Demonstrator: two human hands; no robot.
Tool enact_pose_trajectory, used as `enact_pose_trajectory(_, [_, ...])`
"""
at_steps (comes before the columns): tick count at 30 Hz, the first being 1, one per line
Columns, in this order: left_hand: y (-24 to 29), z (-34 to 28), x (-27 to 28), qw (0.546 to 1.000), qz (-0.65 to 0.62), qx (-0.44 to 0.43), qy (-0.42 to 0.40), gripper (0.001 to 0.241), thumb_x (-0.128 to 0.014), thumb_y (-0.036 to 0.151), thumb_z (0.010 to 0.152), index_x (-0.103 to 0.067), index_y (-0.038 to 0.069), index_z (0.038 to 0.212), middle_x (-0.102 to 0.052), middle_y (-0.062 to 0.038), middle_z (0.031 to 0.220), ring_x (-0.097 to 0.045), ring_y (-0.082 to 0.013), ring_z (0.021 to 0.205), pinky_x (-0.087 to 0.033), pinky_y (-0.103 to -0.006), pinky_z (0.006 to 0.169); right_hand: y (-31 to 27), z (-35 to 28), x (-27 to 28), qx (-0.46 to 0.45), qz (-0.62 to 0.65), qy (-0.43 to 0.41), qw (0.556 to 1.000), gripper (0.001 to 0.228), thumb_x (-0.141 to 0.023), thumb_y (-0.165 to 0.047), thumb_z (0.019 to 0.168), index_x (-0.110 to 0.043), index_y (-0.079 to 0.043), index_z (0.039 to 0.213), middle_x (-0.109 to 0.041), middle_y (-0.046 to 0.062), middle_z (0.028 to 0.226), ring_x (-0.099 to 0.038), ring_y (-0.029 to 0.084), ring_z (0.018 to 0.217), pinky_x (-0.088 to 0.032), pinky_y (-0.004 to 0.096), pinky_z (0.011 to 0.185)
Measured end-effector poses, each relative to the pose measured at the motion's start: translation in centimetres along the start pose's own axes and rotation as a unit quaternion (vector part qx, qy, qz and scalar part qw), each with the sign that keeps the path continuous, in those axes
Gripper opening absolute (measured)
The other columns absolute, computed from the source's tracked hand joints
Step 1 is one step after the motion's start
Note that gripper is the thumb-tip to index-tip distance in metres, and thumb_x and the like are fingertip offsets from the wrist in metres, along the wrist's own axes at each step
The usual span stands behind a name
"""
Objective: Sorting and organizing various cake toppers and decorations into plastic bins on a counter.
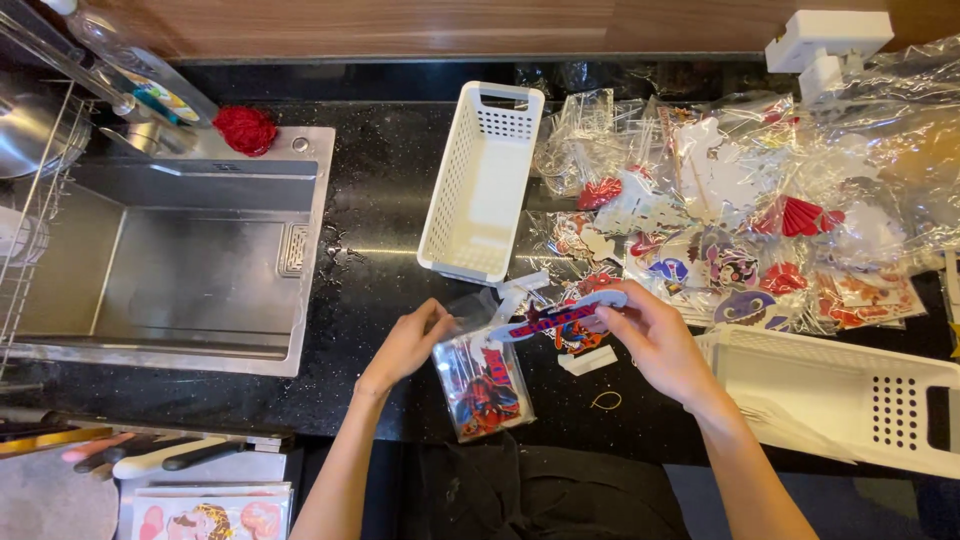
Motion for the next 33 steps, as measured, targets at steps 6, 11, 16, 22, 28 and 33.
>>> enact_pose_trajectory(6, [8.9,-8.5,-0.6,0.963,-0.248,-0.032,-0.103,0.017,-0.047,0.017,0.105,-0.052,0.01,0.091,-0.085,-0.013,0.098,-0.08,-0.0196,0.075,-0.069,-0.0314,0.071,-7.7,-5.1,0.0,0.082,-0.031,-0.069,0.994,0.02,-0.056,-0.005,0.098,-0.069,-0.003,0.113,-0.076,0.011,0.108,-0.076,0.019,0.101,-0.06,0.029,0.096])
enact_pose_trajectory(11, [10.3,-10.9,-3.8,0.975,-0.192,-0.06,-0.096,0.028,-0.044,0.031,0.109,-0.05,0.014,0.088,-0.051,0.002,0.077,-0.042,-0.0094,0.067,-0.036,-0.0289,0.063,-9.3,-7.1,-0.8,0.211,-0.204,-0.14,0.946,0.02,-0.049,-0.005,0.101,-0.064,-0.006,0.114,-0.07,0.009,0.109,-0.069,0.021,0.1,-0.051,0.031,0.092])
enact_pose_trajectory(16, [10.9,-10.9,-4.6,0.965,-0.24,-0.007,-0.102,0.021,-0.046,0.029,0.106,-0.056,0.014,0.096,-0.067,-0.004,0.082,-0.06,-0.0129,0.066,-0.049,-0.0273,0.063,-10.2,-7.4,-2.3,0.267,-0.326,-0.176,0.89,0.015,-0.051,-0.008,0.101,-0.062,-0.006,0.112,-0.065,0.01,0.109,-0.066,0.024,0.095,-0.052,0.034,0.084])
enact_pose_trajectory(22, [11.7,-11.4,-3.1,0.977,-0.168,-0.124,-0.035,0.035,-0.034,0.029,0.107,-0.059,0.006,0.115,-0.069,-0.008,0.132,-0.066,-0.0199,0.112,-0.045,-0.0328,0.097,-10.0,-6.9,-3.3,0.316,-0.31,-0.204,0.873,0.016,-0.049,-0.007,0.102,-0.063,-0.005,0.109,-0.066,0.012,0.112,-0.068,0.025,0.095,-0.053,0.033,0.083])
enact_pose_trajectory(28, [10.2,-11.3,-4.4,0.957,-0.271,-0.055,-0.089,0.025,-0.037,0.029,0.107,-0.05,0.01,0.096,-0.056,-0.006,0.113,-0.059,-0.017,0.088,-0.058,-0.0312,0.068,-10.8,-6.4,-2.8,0.316,-0.328,-0.239,0.858,0.015,-0.05,-0.004,0.101,-0.063,-0.007,0.106,-0.065,0.01,0.11,-0.067,0.023,0.093,-0.053,0.032,0.08])
enact_pose_trajectory(33, [10.9,-11.6,-7.1,0.946,-0.291,-0.06,-0.129,0.025,-0.037,0.028,0.109,-0.047,0.012,0.093,-0.063,-0.008,0.085,-0.067,-0.0154,0.075,-0.066,-0.0291,0.064,-9.5,-7.1,-2.8,0.318,-0.345,-0.272,0.84,0.014,-0.053,-0.002,0.099,-0.064,-0.005,0.107,-0.065,0.011,0.112,-0.068,0.024,0.094,-0.054,0.033,0.08])
Point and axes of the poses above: each hand's wrist, its own z-axis towards the middle knuckle, its own x-axis out of the back of the hand, y = z × x, the point moved 6 cm from there along z, towards the middle knuckle
